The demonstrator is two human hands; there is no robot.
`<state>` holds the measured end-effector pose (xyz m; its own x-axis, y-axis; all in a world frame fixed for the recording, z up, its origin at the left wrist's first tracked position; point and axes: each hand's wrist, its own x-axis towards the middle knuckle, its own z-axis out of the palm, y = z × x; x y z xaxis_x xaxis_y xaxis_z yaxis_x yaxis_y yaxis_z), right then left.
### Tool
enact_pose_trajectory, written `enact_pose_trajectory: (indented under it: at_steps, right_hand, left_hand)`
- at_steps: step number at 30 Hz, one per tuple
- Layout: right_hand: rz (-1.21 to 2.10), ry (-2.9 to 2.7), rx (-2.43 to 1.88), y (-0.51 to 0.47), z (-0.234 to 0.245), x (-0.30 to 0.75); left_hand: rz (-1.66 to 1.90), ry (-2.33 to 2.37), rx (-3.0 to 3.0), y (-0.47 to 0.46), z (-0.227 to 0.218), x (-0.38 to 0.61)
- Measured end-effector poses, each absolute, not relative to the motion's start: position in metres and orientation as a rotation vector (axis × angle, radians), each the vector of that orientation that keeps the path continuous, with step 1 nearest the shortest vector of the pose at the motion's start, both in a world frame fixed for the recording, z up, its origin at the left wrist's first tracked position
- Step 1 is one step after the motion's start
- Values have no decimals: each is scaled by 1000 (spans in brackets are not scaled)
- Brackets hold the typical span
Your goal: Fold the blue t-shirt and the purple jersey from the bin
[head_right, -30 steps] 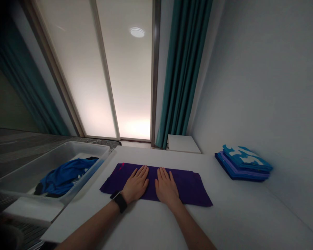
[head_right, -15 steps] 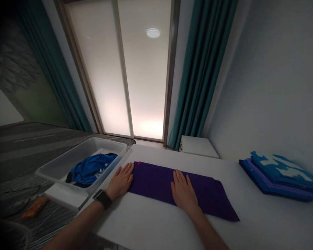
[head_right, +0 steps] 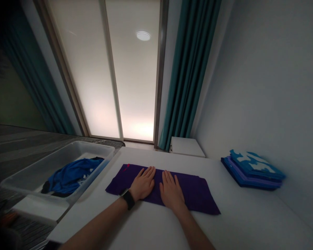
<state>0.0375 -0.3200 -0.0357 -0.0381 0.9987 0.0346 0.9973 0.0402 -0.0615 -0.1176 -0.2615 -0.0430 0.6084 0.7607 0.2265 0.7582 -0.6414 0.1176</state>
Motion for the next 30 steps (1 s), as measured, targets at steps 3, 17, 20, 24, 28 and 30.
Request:
enact_pose_trajectory:
  at_steps: [3, 17, 20, 24, 28, 30]
  right_hand:
    - [33, -2202, -2124, -319, -39, 39]
    - [40, -2191, -2098, -317, -46, 42]
    - [37, -2199, -2103, -317, -46, 42]
    - [36, -2188, -2089, -317, -47, 43]
    - [43, -2185, -2091, -317, -47, 43]
    - [55, -2191, -2106, -317, -46, 42]
  left_hand:
    - [385, 1501, 2769, -244, -45, -145]
    - [175, 1920, 2619, -221, -42, -239]
    - [234, 1923, 2554, -216, -44, -250]
    - [310, 1910, 2492, -211, -41, -263]
    - [540, 1798, 2689, -228, -30, -242]
    - [614, 1552, 2864, -243, -26, -221]
